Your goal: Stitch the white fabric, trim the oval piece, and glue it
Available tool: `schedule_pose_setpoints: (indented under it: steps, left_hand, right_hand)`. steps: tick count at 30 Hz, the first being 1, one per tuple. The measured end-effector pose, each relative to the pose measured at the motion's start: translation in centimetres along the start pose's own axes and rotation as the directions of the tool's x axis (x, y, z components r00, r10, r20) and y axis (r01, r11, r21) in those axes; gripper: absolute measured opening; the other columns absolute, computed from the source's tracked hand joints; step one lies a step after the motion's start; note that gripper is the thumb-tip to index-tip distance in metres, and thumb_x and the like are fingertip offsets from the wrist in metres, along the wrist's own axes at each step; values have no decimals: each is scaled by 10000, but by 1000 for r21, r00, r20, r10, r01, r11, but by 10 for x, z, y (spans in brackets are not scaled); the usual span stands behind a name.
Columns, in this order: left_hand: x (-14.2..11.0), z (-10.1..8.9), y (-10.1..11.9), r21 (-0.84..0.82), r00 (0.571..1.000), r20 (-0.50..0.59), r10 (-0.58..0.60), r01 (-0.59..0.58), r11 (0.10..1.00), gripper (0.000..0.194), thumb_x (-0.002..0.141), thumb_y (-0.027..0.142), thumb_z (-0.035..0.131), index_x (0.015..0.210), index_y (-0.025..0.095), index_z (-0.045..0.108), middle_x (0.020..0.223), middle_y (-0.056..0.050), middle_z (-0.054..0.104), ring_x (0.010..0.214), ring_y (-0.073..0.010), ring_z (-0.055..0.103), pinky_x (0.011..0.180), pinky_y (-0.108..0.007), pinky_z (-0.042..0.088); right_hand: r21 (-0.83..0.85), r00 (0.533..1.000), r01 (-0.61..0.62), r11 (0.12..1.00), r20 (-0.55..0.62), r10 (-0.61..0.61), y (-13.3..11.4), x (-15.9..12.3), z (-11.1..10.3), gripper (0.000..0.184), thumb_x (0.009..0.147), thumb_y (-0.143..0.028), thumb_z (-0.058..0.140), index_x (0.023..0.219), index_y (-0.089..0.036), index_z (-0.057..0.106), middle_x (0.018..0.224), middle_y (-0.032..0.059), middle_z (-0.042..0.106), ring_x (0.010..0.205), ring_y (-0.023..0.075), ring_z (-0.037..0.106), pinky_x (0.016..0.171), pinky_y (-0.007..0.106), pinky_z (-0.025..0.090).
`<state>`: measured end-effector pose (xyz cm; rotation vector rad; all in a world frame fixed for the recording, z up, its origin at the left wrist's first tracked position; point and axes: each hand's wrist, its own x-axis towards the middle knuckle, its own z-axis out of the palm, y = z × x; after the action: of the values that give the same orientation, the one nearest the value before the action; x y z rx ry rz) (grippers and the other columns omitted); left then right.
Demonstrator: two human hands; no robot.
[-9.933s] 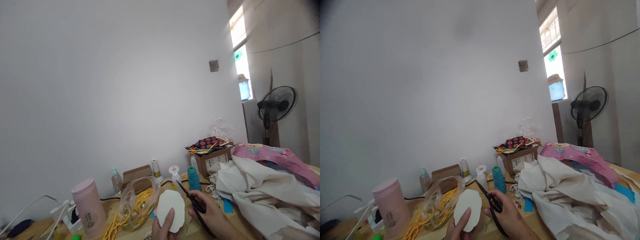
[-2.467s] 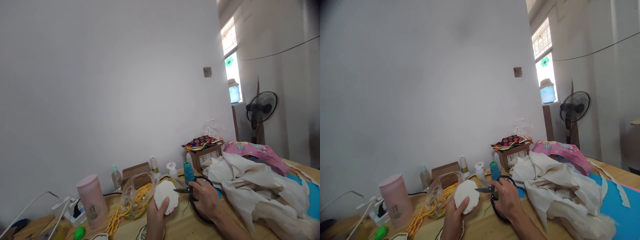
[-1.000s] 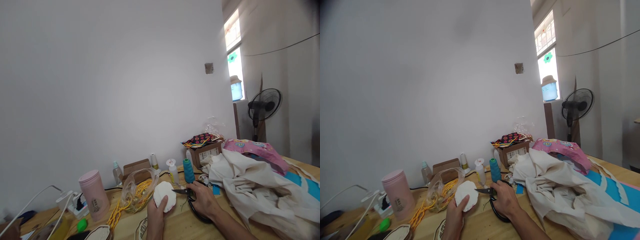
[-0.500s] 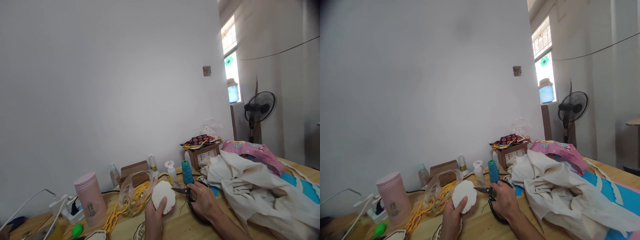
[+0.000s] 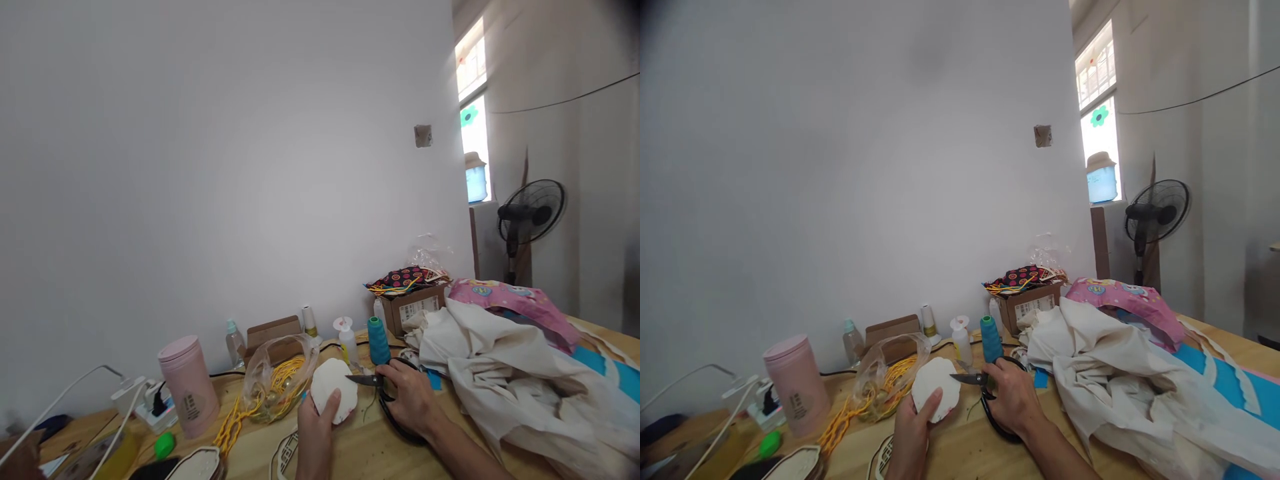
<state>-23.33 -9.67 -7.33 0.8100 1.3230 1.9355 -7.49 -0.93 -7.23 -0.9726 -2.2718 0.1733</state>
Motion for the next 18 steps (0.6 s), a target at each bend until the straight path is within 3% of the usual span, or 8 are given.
schedule_pose_setpoints:
  steps: [7,13,18]
  left_hand:
    - [-1,-2,3,6,1000,-4,20,-20,1000,524,555,336,741,990,69,623,861,-119,694,777,-245,633,694,-333,520]
    - [-4,-1,9,-154,999,8,-37,38,987,664,520,323,763,1111,103,556,886,-100,694,779,-252,634,626,-324,540]
    - [-3,1,1,-106,999,25,-37,40,994,599,574,301,741,1102,92,549,928,-105,686,825,-242,631,684,-319,534]
  right_hand:
    - [82,999,-45,996,-18,47,3,1,1,307,628,-150,532,890,-270,638,831,1,639,784,168,589,626,221,388]
    - [123,954,-232,965,-166,250,23,8,-15,354,664,-132,471,973,-202,630,883,68,651,797,210,598,665,278,422]
    - [255,969,-132,958,-169,179,10,8,-9,317,660,-170,506,947,-212,634,873,41,653,808,197,592,676,266,438]
